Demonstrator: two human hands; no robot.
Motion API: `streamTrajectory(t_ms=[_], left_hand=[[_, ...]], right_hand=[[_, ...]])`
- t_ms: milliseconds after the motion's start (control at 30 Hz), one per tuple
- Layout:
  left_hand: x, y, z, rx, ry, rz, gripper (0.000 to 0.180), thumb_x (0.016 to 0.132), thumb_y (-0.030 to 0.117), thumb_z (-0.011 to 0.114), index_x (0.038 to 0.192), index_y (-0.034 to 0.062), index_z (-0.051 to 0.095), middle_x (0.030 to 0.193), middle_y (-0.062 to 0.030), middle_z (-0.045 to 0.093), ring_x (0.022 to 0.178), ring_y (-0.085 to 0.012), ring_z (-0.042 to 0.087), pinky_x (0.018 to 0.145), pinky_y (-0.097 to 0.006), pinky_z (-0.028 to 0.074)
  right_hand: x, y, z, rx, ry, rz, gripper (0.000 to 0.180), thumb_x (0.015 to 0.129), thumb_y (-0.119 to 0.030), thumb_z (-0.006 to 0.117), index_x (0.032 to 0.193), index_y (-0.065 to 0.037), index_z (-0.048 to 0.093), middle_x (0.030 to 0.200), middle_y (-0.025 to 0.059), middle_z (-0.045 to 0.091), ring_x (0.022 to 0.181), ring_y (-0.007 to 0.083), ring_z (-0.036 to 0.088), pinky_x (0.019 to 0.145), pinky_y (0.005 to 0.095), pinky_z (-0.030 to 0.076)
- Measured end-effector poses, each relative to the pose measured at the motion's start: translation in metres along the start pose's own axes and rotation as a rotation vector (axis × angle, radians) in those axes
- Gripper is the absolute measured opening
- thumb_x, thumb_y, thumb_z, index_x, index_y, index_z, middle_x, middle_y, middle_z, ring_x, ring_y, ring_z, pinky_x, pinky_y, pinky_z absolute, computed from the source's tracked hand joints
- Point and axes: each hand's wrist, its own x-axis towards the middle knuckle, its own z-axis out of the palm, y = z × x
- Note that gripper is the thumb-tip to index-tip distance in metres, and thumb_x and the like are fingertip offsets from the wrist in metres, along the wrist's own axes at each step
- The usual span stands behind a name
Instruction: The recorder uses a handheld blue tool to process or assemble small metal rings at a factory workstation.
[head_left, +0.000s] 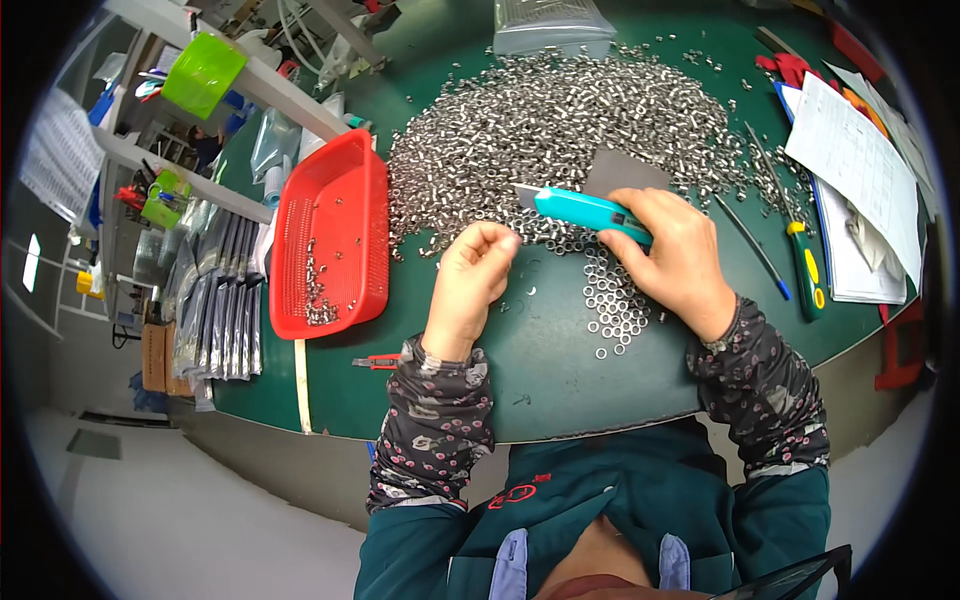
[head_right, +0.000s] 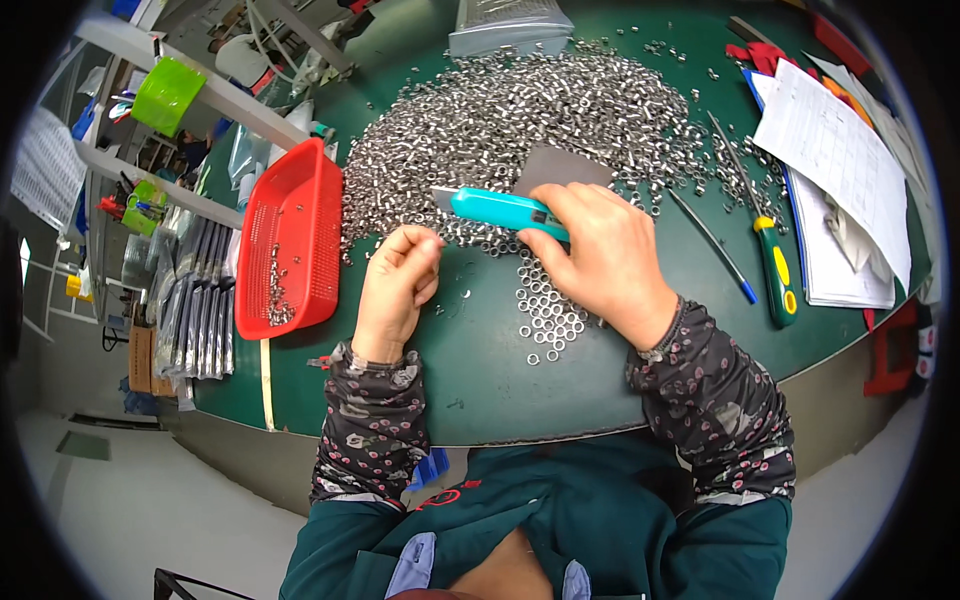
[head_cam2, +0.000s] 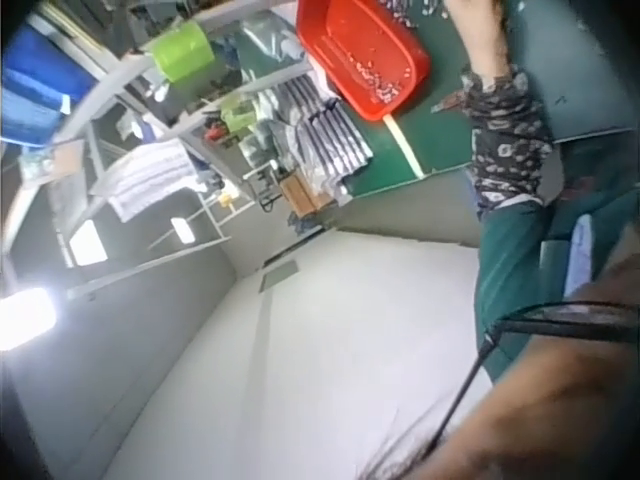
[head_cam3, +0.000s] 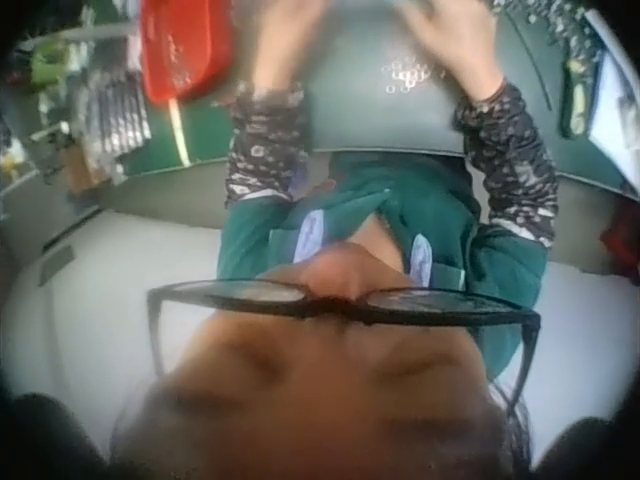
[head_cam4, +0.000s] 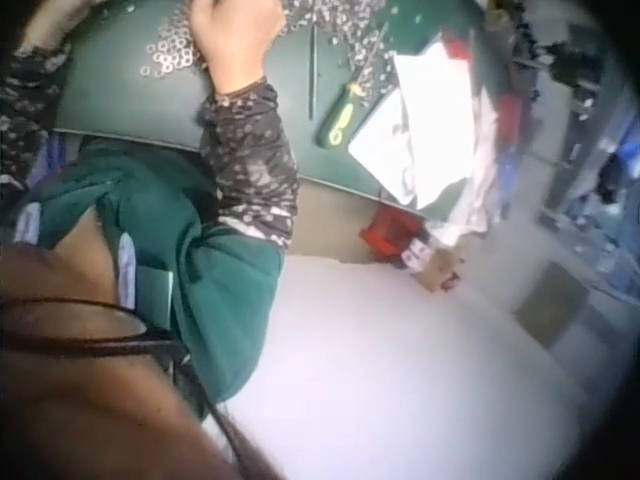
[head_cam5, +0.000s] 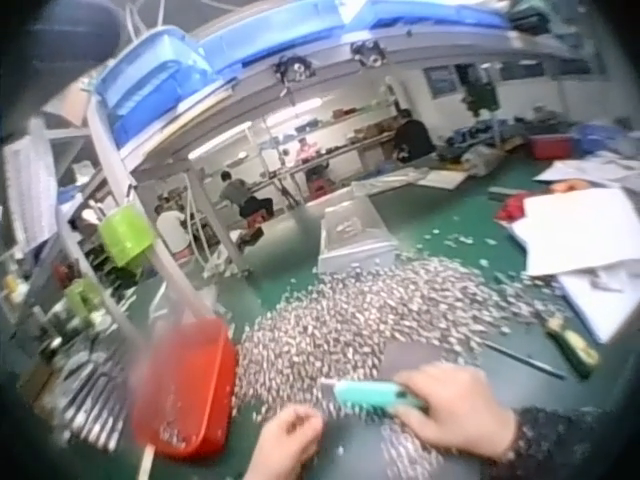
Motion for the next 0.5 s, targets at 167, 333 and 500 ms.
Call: streamTrajectory(t_ms=[167,333,500], left_hand=[[-0.009,-0.002,0.034,0.905,-0.05,0.357,0.015,0.07,0.003,0.066,0.084,0.0047,0.063,0.069,-0.003,0.046,0.06,-0.0128,0.047,0.055,-0.026,0.04],[-0.013,-0.009,0.044,1.107,-0.15,0.409,0.016,0.07,0.008,0.067,0.084,0.0069,0.059,0.073,-0.0075,0.047,0.069,-0.0245,0.052,0.06,-0.035,0.043],[-0.01,-0.016,0.049,1.076,-0.158,0.472,0.02,0.067,0.003,0.068,0.085,0.0039,0.061,0.067,-0.006,0.043,0.058,-0.0173,0.047,0.053,-0.03,0.04]], right_hand=[[-0.001,0.003,0.0,-0.034,0.013,0.005,0.022,0.071,-0.018,0.066,0.088,-0.008,0.058,0.069,0.0079,0.055,0.067,0.0265,0.056,0.056,0.0378,0.044],[-0.002,0.002,0.001,-0.015,-0.01,-0.011,0.021,0.071,-0.018,0.066,0.087,-0.008,0.058,0.069,0.0076,0.056,0.066,0.0263,0.058,0.057,0.0372,0.046],[-0.002,0.003,0.001,-0.018,-0.041,-0.012,0.021,0.07,-0.018,0.066,0.087,-0.008,0.058,0.069,0.0079,0.056,0.066,0.0261,0.058,0.057,0.0371,0.045]])
